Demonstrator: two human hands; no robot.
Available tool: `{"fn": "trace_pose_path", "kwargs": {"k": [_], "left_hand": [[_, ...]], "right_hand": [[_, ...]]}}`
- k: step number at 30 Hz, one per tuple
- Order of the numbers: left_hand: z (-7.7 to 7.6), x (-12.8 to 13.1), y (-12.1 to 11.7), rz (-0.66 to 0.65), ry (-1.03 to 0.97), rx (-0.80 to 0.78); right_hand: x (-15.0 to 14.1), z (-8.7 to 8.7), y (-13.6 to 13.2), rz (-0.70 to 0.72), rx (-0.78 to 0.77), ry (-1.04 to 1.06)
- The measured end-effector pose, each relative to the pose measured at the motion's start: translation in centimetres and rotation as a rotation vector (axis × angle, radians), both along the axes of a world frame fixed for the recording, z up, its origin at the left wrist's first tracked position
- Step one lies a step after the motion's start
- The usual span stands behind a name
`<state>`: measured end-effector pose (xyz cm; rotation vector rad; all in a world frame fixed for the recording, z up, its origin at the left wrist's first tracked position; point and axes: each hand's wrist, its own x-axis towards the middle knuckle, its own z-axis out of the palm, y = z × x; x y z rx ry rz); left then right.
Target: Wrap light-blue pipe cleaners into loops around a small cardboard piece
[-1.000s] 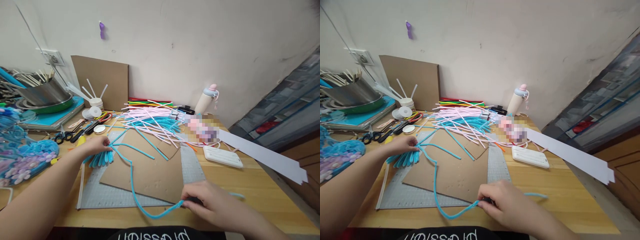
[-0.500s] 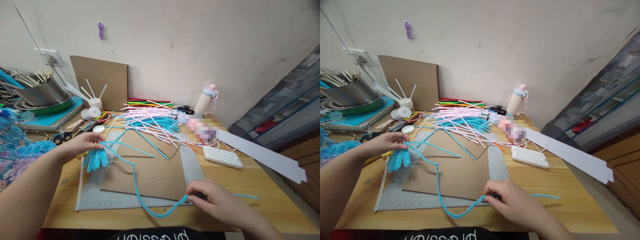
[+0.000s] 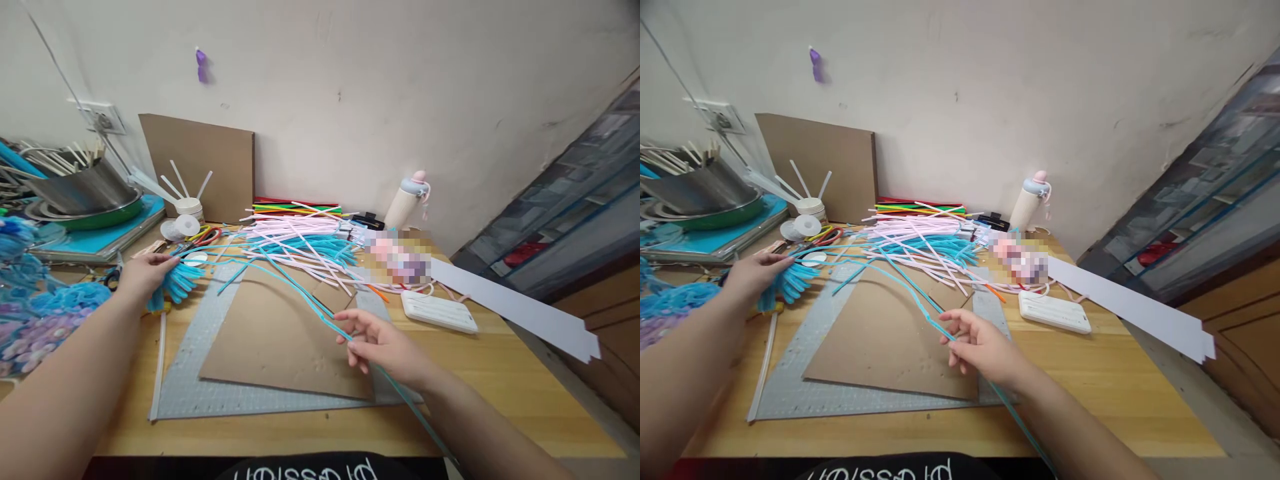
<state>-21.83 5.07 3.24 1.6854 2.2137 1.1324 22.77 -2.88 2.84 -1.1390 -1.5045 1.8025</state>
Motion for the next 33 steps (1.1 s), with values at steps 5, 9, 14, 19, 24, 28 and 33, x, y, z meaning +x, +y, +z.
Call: {"fn": "trace_pose_path", "kwargs": {"k": [5, 9, 14, 19, 24, 28, 33], "left_hand": [[1.6, 7.8, -1.9, 0.007, 0.368, 0.075], [3.0, 19.9, -7.4, -0.957, 0.43, 0.2], [2.3, 27.3, -11.3, -1.465, 0.485, 0.254], [3.0, 26.4, -11.1, -1.388, 0.33, 0.1], [3.1, 26.0, -11.6, -1.358, 0.244, -0.022], [-0.3, 26.5, -11.2, -1.368, 0.304, -0.067], [-3.5, 28.2, -10.3, -1.361, 0.436, -0.003]], "right_hand": [[-2.0, -1.5, 1.4, -0.047, -0.17, 0.197], [-4.1, -1.0, 2.5, -0.065, -0.352, 0.395], [-6.6, 0.7, 3.8, -0.11, -0.453, 0.431], [-7.5, -1.1, 7.2, -0.053, 0.07, -0.085], [-8.4, -4.4, 11.7, -0.161, 0.258, -0.282], [-9.3, -5.7, 13.0, -0.235, 0.401, -0.441], [-9.9, -5.6, 13.5, -0.183, 0.425, -0.546]]}}
